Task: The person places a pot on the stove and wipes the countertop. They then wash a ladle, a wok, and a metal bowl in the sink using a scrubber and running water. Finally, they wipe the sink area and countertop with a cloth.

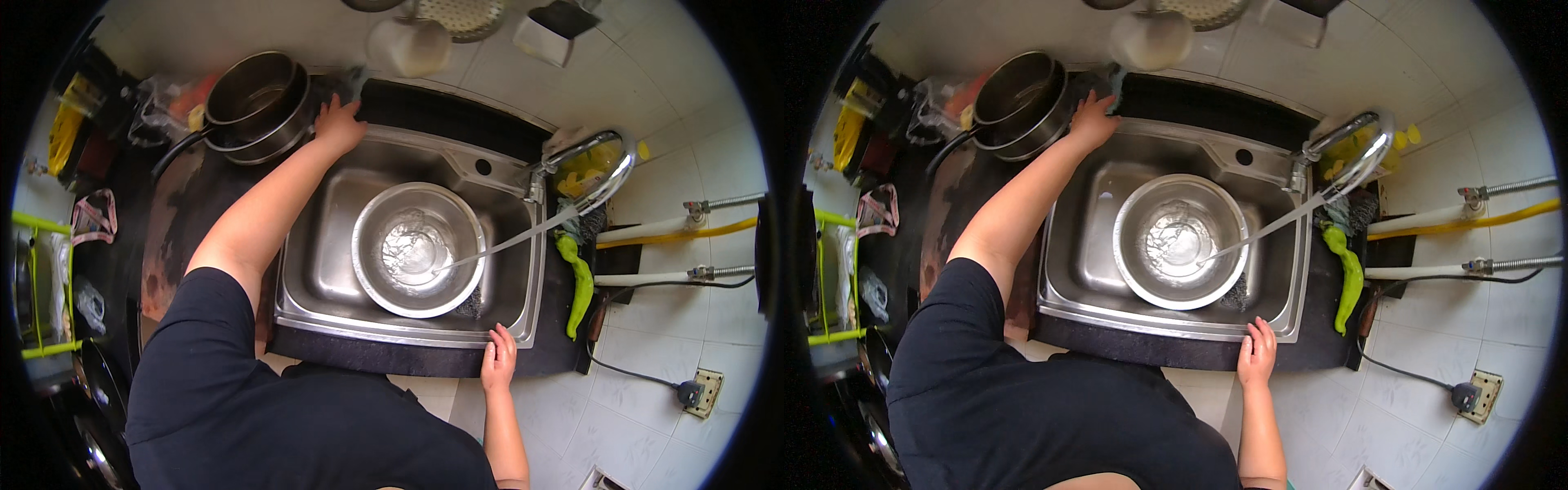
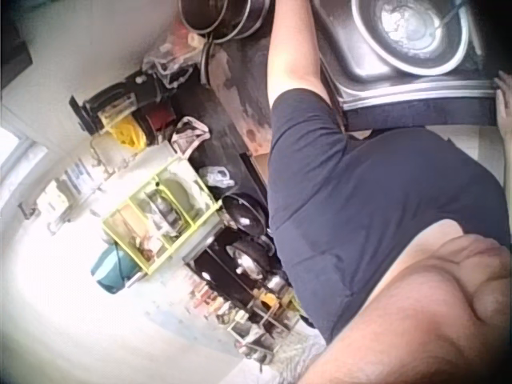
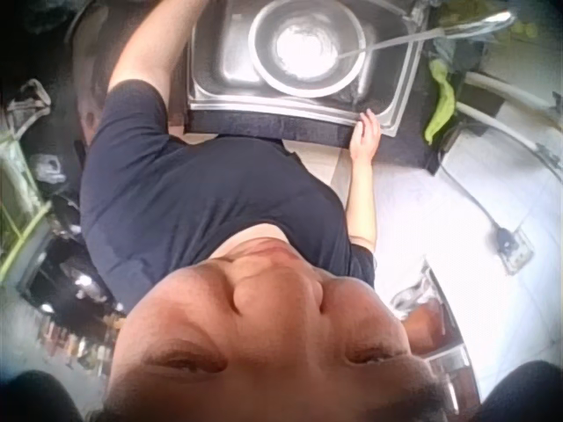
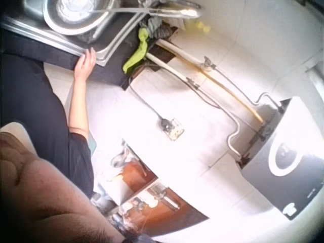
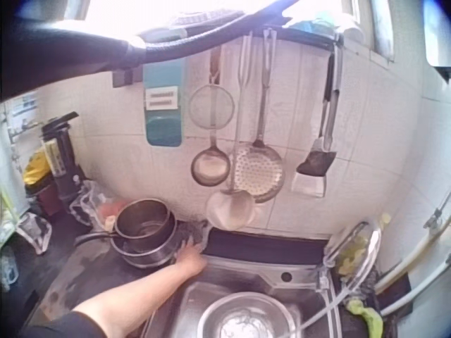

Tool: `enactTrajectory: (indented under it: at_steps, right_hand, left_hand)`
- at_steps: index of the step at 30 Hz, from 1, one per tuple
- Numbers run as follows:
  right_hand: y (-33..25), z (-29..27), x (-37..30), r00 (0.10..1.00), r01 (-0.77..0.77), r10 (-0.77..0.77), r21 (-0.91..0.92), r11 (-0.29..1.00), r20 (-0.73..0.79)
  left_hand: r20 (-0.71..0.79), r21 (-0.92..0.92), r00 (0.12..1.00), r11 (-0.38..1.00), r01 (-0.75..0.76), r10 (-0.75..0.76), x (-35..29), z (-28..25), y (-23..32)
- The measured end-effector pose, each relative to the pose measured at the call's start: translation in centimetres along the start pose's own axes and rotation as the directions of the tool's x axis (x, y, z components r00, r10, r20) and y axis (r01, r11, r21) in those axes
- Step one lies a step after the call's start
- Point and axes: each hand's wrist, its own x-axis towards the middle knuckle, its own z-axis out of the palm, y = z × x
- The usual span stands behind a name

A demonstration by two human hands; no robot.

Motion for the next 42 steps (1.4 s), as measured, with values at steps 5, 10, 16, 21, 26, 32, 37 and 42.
enactTrajectory:
  at_steps: [5,10,16,21,26,32,37,42]
  right_hand:
    - [2.0,0.0,1.7,0.976,-0.033,-0.003,-0.16,0.987,-0.217]
    - [2.2,0.8,2.7,0.989,-0.051,0.01,-0.278,0.959,-0.145]
    - [2.5,0.6,2.7,0.985,-0.054,0.006,-0.275,0.96,-0.17]
    - [2.4,0.6,3.0,0.984,-0.087,0.04,-0.27,0.959,-0.173]
    - [2.8,0.6,2.7,0.978,-0.135,0.082,-0.285,0.949,-0.191]
    - [2.4,0.6,2.6,0.971,-0.169,0.108,-0.289,0.942,-0.215]
    - [2.6,0.5,2.5,0.961,-0.152,0.081,-0.256,0.955,-0.265]
    - [3.0,-0.1,2.4,0.93,-0.135,0.056,-0.196,0.971,-0.363]
  left_hand:
    - [-0.054,-0.01,0.98,0.982,0.189,-0.189,5.5,5.6,-2.3]
    - [0.019,0.224,0.988,0.962,-0.157,0.156,5.9,8.0,0.3]
    - [0.211,-0.064,0.723,0.748,-0.661,0.657,4.2,15.7,14.3]
    - [0.397,-0.347,0.504,0.633,-0.692,0.768,7.8,20.5,24.3]
    - [0.5,-0.375,0.476,0.676,-0.634,0.723,5.1,19.2,30.6]
    - [0.364,-0.462,0.407,0.541,-0.702,0.838,10.2,26.5,26.0]
    - [0.121,-0.042,0.585,0.593,-0.804,0.802,7.0,17.7,16.8]
    - [-0.096,0.146,0.718,0.723,-0.675,0.689,3.9,12.6,8.1]
